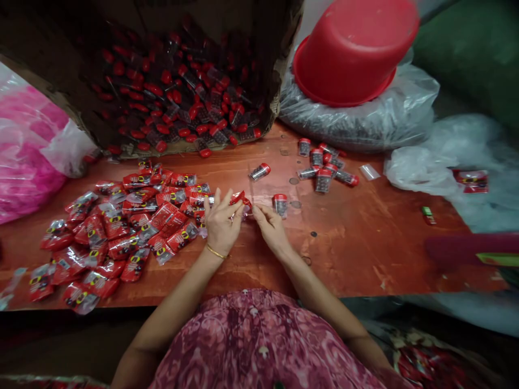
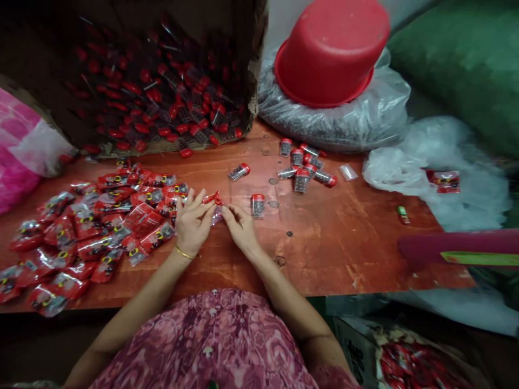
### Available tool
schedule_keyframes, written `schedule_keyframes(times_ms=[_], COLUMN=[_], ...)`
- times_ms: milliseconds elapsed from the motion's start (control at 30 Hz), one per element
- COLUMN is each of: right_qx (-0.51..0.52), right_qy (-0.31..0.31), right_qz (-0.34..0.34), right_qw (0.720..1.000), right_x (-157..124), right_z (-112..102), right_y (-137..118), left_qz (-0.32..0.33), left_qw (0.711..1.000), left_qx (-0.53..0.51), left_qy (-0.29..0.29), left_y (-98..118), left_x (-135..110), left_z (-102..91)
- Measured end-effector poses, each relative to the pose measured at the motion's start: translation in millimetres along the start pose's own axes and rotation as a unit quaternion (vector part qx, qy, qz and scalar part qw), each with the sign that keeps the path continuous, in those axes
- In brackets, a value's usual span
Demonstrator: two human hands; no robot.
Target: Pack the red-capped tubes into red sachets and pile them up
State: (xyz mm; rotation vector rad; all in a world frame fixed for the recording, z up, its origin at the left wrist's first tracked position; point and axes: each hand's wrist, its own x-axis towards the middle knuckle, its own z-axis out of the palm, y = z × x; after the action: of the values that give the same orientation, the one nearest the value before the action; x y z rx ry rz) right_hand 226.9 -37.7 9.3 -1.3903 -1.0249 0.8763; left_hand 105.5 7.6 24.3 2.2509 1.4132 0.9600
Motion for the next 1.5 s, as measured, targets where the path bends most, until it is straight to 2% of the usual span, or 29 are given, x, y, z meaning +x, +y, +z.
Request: schedule_keyframes(times_ms=[67,133,233,300,400,467,533,667,767,833,900,933,967,1000,1033,1100,1167,1233,1300,1400,1500], right_qx=[0.057,0.072,0.037,-0.005,-0.051,-0.066,-0.073,-0.087,-0.156,-0.265,-0.394,-0.438,-0.465,-0.474,-0.466,-0.397,-0.261,-0.117,-0.040,-0.033,-0.031], right_qy=[-0.021,-0.008,0.045,0.070,0.073,0.057,0.043,0.034,0.024,0.072,0.163,0.187,0.191,0.182,0.163,0.134,0.123,0.104,0.066,0.008,-0.024], right_qz=[0.023,0.021,0.003,-0.012,-0.037,-0.051,-0.059,-0.057,-0.067,-0.069,-0.035,-0.014,0.002,0.008,0.006,-0.010,-0.016,-0.005,0.002,-0.005,-0.002], right_qw=[0.998,0.997,0.998,0.997,0.995,0.995,0.995,0.994,0.985,0.959,0.904,0.879,0.864,0.861,0.869,0.908,0.957,0.988,0.997,0.999,0.999], right_x=[2.6,3.7,1.4,-2.0,-6.8,-8.7,-9.4,-7.9,-2.1,3.9,9.2,10.6,10.9,10.0,7.8,0.4,-9.7,-20.7,-30.8,-40.5,-41.9], right_z=[7.0,10.6,10.1,8.2,6.8,7.6,9.4,9.2,-5.2,-23.0,-42.7,-51.3,-58.4,-63.5,-66.6,-67.4,-63.9,-59.9,-57.5,-56.3,-54.2], right_y=[-2.8,-4.7,-5.2,-4.5,-3.7,-3.3,-2.5,0.7,2.1,3.6,7.6,10.9,14.9,19.2,23.5,29.2,27.7,17.9,2.9,-16.9,-24.8], left_qz=[-0.003,-0.030,-0.141,-0.245,-0.376,-0.424,-0.444,-0.442,-0.450,-0.467,-0.479,-0.480,-0.480,-0.481,-0.482,-0.484,-0.483,-0.475,-0.467,-0.454,-0.432], left_qw=[1.000,0.998,0.975,0.924,0.803,0.744,0.715,0.711,0.705,0.685,0.661,0.650,0.639,0.629,0.621,0.614,0.619,0.631,0.642,0.661,0.689], left_qx=[-0.024,-0.060,-0.174,-0.287,-0.443,-0.502,-0.530,-0.542,-0.545,-0.556,-0.575,-0.586,-0.597,-0.606,-0.613,-0.618,-0.612,-0.604,-0.596,-0.584,-0.567], left_qy=[0.001,0.005,-0.001,-0.057,-0.132,-0.122,-0.101,-0.074,-0.063,-0.055,-0.055,-0.060,-0.066,-0.073,-0.078,-0.086,-0.096,-0.109,-0.121,-0.128,-0.130], left_y=[7.3,11.7,13.3,13.7,17.5,22.2,27.1,31.7,28.8,25.4,22.5,21.4,20.6,19.9,19.4,18.4,17.6,17.5,18.4,21.1,22.0], left_x=[-2.6,-5.6,-10.2,-12.3,-12.7,-11.3,-9.5,-5.3,0.5,5.4,9.7,11.2,12.2,12.6,12.5,11.2,9.0,6.8,4.9,2.6,-0.1], left_z=[-3.3,-5.9,-9.8,-12.3,-14.2,-14.0,-13.1,-9.4,-7.8,-8.7,-10.6,-11.5,-12.1,-12.4,-12.4,-12.0,-12.1,-13.2,-14.5,-14.5,-12.1])
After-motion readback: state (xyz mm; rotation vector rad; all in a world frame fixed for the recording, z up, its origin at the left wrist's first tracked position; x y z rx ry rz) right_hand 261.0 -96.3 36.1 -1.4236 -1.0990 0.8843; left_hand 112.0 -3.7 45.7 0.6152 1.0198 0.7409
